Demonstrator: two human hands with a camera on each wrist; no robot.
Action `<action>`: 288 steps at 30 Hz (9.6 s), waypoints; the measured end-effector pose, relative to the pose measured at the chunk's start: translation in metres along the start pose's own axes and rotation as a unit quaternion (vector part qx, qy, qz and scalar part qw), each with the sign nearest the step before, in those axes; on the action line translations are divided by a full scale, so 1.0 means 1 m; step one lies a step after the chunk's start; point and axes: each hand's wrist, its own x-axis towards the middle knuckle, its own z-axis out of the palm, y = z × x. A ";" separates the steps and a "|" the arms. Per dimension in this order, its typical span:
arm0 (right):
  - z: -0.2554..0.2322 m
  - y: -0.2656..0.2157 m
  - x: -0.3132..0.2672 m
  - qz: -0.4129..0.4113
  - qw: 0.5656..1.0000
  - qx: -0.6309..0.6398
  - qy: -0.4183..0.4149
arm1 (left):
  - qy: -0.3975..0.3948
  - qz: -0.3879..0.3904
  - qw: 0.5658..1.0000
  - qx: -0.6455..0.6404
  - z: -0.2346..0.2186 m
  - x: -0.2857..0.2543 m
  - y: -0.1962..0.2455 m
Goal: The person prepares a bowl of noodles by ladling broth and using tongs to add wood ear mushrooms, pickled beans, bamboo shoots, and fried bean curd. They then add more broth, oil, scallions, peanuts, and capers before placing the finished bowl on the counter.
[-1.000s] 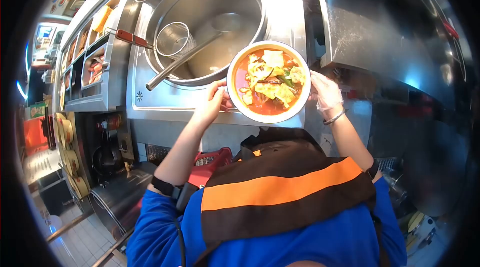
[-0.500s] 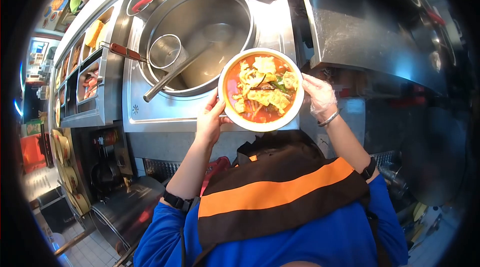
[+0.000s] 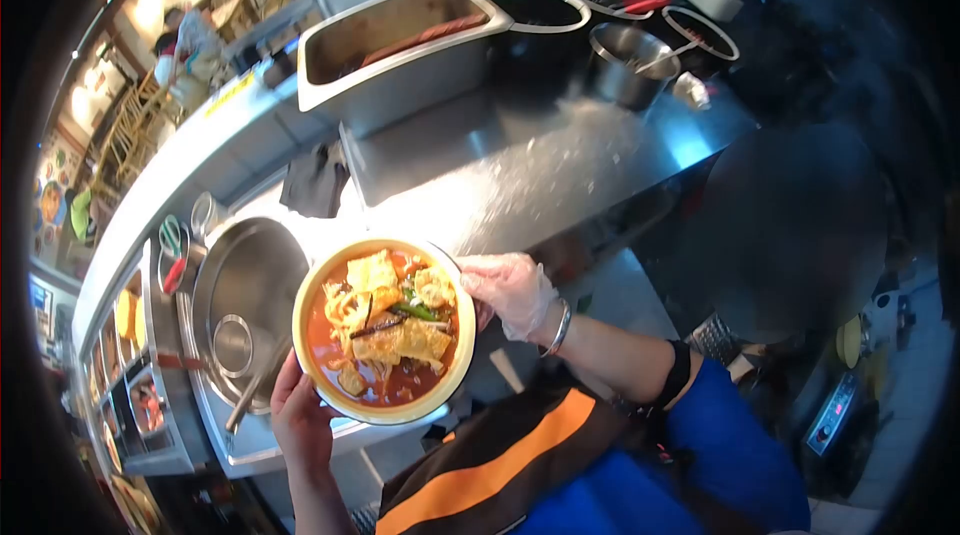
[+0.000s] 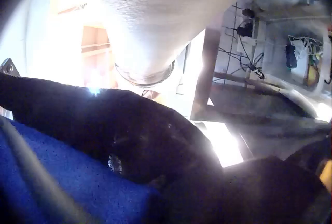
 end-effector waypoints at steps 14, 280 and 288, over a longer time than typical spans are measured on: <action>-0.179 -0.066 0.064 -0.014 0.998 -0.023 0.054 | -0.133 -0.052 0.985 -0.093 0.160 0.128 -0.061; -0.471 -0.319 0.148 0.064 0.906 -0.416 -0.051 | 0.275 0.223 0.923 0.149 0.222 0.224 -0.151; -0.328 -0.222 0.179 0.072 0.888 -0.430 -0.147 | 0.221 0.229 0.939 0.132 0.228 0.220 -0.141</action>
